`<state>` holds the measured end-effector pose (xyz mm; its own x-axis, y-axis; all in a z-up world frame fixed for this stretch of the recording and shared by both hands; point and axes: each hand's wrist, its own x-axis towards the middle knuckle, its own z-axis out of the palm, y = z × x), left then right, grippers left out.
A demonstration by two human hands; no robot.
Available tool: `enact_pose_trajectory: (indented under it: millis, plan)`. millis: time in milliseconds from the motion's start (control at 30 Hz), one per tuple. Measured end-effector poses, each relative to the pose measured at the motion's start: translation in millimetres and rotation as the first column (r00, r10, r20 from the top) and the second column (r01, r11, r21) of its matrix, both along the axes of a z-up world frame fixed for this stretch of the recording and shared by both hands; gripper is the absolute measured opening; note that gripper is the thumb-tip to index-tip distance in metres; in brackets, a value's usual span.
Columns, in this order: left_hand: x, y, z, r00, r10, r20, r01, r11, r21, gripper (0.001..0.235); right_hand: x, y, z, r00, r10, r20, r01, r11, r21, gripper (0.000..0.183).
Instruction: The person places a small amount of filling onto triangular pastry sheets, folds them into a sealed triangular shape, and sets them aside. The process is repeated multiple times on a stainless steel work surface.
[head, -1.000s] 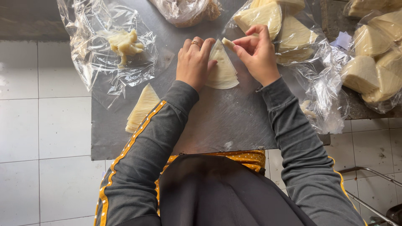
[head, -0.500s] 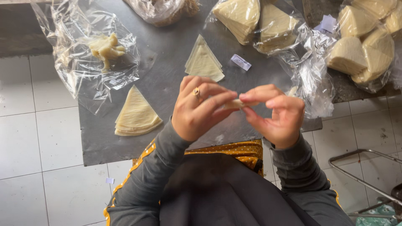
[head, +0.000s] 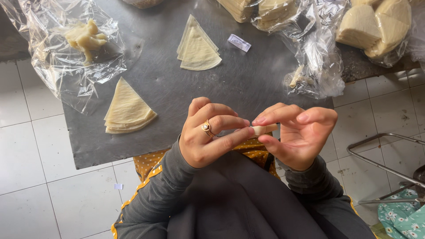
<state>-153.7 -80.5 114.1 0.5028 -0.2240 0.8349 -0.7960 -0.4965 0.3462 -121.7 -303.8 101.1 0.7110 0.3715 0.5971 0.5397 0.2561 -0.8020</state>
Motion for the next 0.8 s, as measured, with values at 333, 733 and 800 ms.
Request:
enact_pose_trajectory:
  millis: [333,733,800]
  plan:
    - [-12.8,-14.7,-1.0,1.000,0.006,-0.004,-0.006,1.000,0.002,0.030,-16.5,-15.5,-3.1,0.987,0.034,-0.155,-0.029,0.999,0.035,0.059]
    - [-24.3,-23.5,-0.9,0.999,-0.007,-0.041,0.006,1.000,-0.016,0.031,-17.0,-13.9,-4.5,0.900,-0.141,0.411,0.196,0.976,-0.093,0.056]
    - [-23.7,-26.3,-2.8,0.998,0.007,-0.055,-0.009,0.999,-0.032,0.031,-17.1,-13.5,-4.2,0.882,-0.146,0.448,0.223,0.967,-0.123,0.054]
